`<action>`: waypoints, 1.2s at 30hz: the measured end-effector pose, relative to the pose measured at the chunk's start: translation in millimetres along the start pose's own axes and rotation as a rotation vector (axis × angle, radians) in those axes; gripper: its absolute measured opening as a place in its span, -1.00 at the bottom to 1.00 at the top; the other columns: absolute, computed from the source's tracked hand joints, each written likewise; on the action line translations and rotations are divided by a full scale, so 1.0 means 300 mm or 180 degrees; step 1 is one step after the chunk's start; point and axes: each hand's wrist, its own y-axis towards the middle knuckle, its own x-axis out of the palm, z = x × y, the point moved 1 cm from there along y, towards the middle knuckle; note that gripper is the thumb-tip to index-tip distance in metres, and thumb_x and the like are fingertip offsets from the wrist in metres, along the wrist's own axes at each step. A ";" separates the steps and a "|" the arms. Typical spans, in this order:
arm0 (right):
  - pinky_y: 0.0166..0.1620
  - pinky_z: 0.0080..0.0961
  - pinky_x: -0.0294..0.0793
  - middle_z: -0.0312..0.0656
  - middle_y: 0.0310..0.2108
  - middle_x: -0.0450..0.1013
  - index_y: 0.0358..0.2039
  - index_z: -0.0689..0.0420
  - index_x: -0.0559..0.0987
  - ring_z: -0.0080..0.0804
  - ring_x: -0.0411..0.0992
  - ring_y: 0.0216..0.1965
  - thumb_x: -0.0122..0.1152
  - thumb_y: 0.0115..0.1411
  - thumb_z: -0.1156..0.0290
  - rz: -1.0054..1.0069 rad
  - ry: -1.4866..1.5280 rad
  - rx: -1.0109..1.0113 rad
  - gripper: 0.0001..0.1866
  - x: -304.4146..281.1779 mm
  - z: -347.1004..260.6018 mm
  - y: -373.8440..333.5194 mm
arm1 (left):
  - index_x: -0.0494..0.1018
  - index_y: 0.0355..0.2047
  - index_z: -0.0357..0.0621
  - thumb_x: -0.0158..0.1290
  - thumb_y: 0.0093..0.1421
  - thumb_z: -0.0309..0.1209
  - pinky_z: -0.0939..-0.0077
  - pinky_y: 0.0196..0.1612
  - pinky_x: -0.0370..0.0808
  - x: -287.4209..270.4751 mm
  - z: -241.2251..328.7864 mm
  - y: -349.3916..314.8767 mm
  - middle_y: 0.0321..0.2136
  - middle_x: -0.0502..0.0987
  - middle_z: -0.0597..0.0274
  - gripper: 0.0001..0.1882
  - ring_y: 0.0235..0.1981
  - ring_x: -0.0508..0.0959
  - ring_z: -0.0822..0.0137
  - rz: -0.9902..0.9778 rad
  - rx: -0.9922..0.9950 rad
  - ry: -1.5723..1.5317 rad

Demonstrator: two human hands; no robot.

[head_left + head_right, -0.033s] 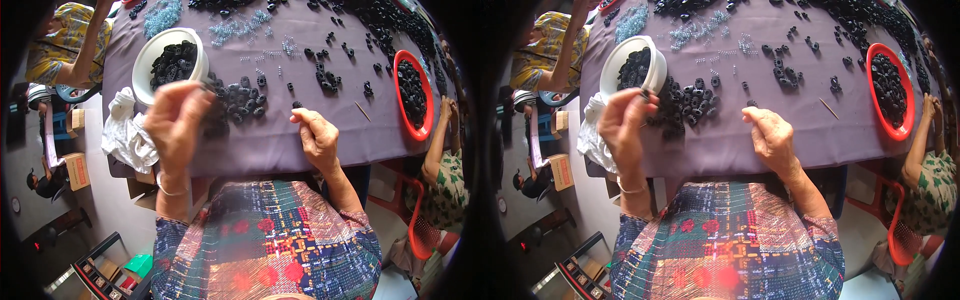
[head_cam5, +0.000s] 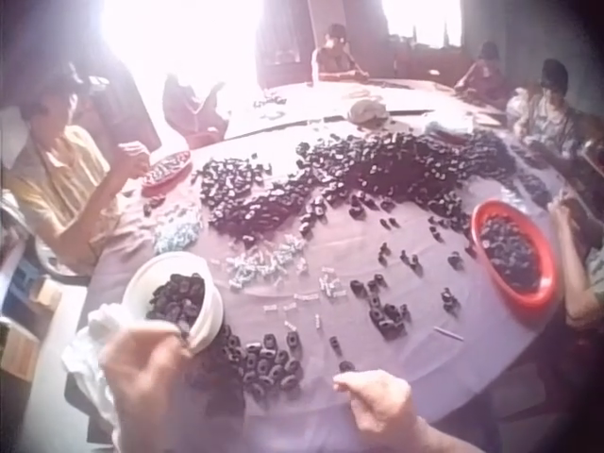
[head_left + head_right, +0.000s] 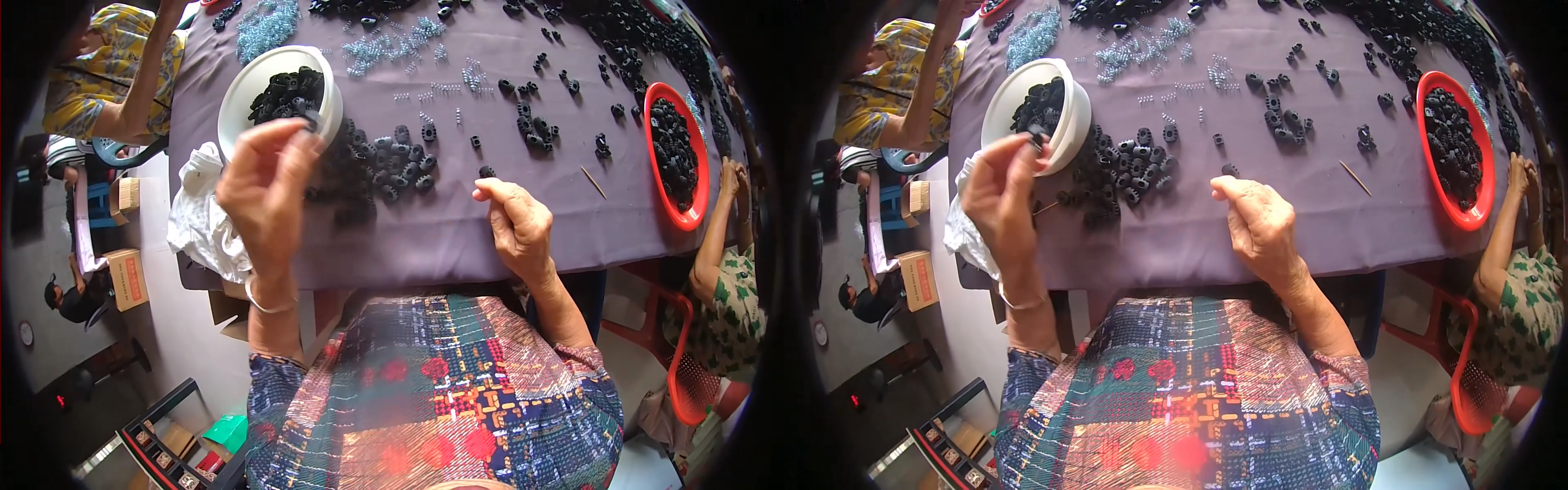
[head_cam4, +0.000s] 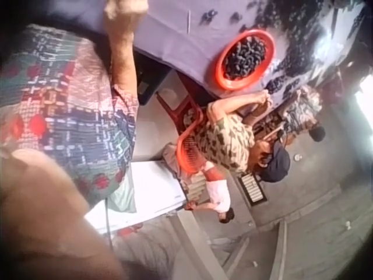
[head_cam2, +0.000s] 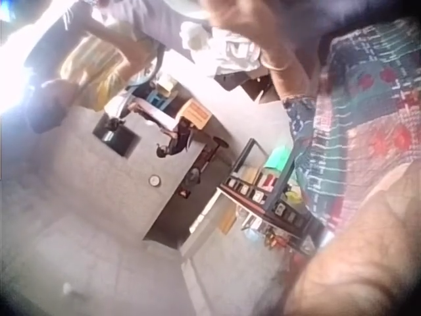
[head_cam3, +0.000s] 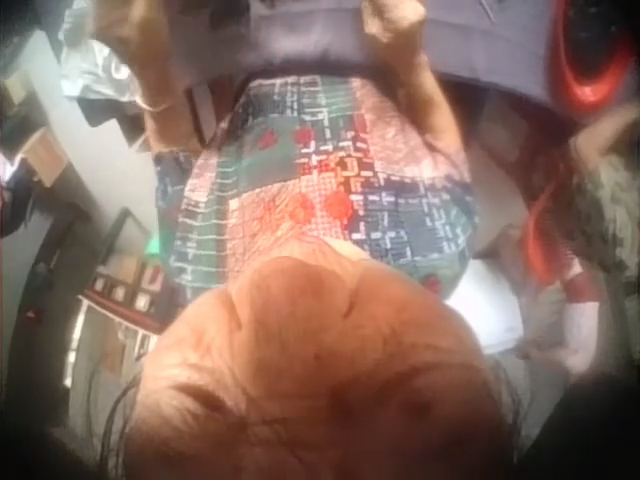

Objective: The recorder is manually assembling black beaded components at a workshop table.

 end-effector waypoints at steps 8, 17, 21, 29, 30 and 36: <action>-0.34 -0.43 0.42 -0.15 -0.38 0.52 -0.21 0.21 0.55 -0.27 0.48 -0.43 0.14 -0.06 0.72 -0.0096 -0.0123 -0.0121 -0.66 0.002 -0.034 0.004 | 0.53 -0.25 -0.13 0.22 -0.01 -0.48 0.27 -0.03 0.32 -0.068 -0.108 0.153 -0.30 0.53 0.15 -0.74 -0.17 0.44 0.13 0.0524 0.1278 0.2448; -0.40 -0.40 0.38 -0.14 -0.45 0.50 -0.20 0.20 0.54 -0.25 0.42 -0.52 0.17 -0.08 0.69 -0.0101 -0.0358 -0.0307 -0.65 0.009 -0.022 0.003 | 0.54 -0.47 -0.10 0.28 -0.10 -0.30 0.31 -0.22 0.35 0.246 -0.127 0.019 -0.44 0.49 0.23 -0.78 -0.31 0.42 0.17 -0.0807 0.1759 0.2765; -0.38 -0.47 0.41 -0.21 -0.50 0.48 -0.24 0.22 0.55 -0.34 0.43 -0.51 0.14 -0.03 0.71 -0.0025 -0.0369 -0.0304 -0.70 0.007 -0.028 0.007 | 0.55 -0.49 -0.06 0.23 -0.07 -0.21 0.29 -0.20 0.33 0.304 -0.162 0.030 -0.42 0.49 0.28 -0.78 -0.27 0.42 0.18 -0.1294 0.1346 0.2944; -0.44 -0.46 0.35 -0.22 -0.56 0.43 -0.22 0.21 0.54 -0.31 0.36 -0.56 0.16 -0.09 0.71 0.0035 -0.0358 -0.0418 -0.65 0.019 -0.020 0.010 | 0.49 -0.43 -0.14 0.20 -0.03 -0.39 0.32 -0.21 0.37 0.295 -0.153 -0.025 -0.41 0.49 0.22 -0.84 -0.30 0.43 0.14 -0.1667 0.1633 0.2408; -0.44 -0.46 0.35 -0.22 -0.56 0.43 -0.23 0.21 0.54 -0.31 0.36 -0.56 0.17 -0.10 0.71 0.0031 -0.0360 -0.0412 -0.65 0.018 -0.021 0.009 | 0.49 -0.43 -0.14 0.20 -0.03 -0.39 0.32 -0.21 0.37 0.298 -0.146 -0.026 -0.41 0.49 0.22 -0.84 -0.30 0.43 0.14 -0.1680 0.1644 0.2387; -0.42 -0.46 0.37 -0.20 -0.52 0.44 -0.24 0.20 0.53 -0.31 0.39 -0.54 0.16 -0.10 0.71 -0.0052 -0.0379 -0.0374 -0.66 0.004 -0.024 -0.008 | 0.49 -0.31 -0.23 0.19 0.02 -0.53 0.47 -0.48 0.44 0.263 -0.065 -0.042 -0.48 0.51 0.09 -0.81 -0.57 0.51 0.23 -0.1551 0.0882 0.0871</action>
